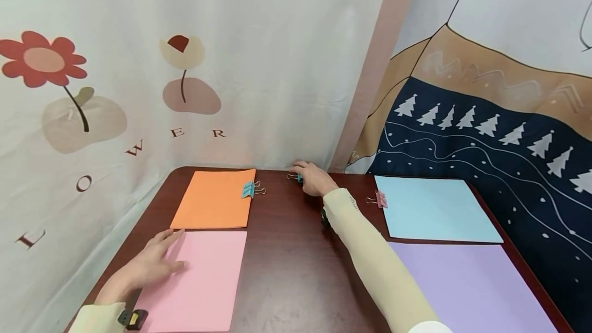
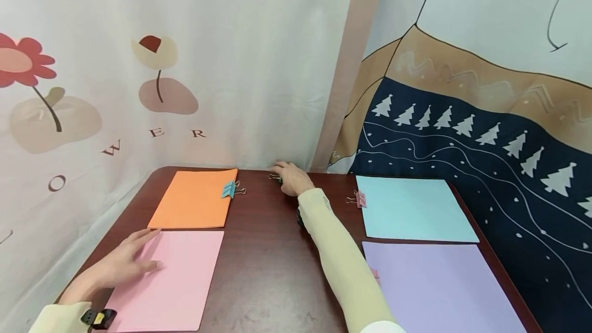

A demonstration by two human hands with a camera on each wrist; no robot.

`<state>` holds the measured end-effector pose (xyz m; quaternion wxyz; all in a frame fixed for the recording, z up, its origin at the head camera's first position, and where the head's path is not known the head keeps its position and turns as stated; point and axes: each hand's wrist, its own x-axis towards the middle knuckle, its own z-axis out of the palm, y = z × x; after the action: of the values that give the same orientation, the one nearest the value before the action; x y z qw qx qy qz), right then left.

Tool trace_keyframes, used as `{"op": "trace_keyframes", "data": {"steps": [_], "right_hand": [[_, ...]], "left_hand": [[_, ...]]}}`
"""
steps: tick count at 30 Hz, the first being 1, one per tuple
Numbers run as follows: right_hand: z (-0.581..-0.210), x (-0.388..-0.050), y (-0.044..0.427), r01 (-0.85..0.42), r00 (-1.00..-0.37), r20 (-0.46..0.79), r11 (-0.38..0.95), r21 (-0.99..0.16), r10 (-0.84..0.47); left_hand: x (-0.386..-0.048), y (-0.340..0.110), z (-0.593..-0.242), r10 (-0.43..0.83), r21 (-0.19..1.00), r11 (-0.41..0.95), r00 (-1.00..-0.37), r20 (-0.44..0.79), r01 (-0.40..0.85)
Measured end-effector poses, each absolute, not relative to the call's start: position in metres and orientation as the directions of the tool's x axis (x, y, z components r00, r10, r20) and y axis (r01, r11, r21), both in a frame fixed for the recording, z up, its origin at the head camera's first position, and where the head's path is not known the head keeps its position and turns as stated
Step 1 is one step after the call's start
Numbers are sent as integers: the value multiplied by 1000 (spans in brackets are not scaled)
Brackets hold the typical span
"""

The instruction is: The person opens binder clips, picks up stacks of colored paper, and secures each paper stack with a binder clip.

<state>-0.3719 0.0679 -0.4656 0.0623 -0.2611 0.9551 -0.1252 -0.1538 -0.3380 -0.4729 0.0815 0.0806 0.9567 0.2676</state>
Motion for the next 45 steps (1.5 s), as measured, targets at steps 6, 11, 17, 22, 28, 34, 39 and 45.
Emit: {"op": "trace_keyframes", "data": {"steps": [6,11,17,22,28,34,39,45], "right_hand": [[-468,-374,69,-521,-843,18,808,-275,-537],[-468,-374,69,-518,-848,51,804,-292,-528],[-470,-375,71,-516,-853,91,801,-304,-515],[-469,-375,73,-514,-853,91,798,-315,-513],[-460,-376,76,-483,-866,55,804,-347,-497],[-453,-375,81,-445,-884,43,813,-375,-465],[-448,-373,85,-439,-888,48,810,-388,-458],[-443,-373,87,-486,-862,42,801,-350,-505]], "left_hand": [[-152,-336,-480,188,462,878,-978,-95,124],[-152,-333,-481,162,443,891,-982,-99,102],[-154,-329,-482,116,410,909,-991,-73,77],[-157,-326,-479,20,397,918,-995,-98,-21],[-155,-327,-473,-116,348,925,-985,-130,-155],[-151,-330,-467,-203,367,894,-962,-183,-259],[-153,-332,-465,-240,374,871,-940,-243,-319],[-154,-337,-466,-246,394,852,-928,-280,-345]]}}
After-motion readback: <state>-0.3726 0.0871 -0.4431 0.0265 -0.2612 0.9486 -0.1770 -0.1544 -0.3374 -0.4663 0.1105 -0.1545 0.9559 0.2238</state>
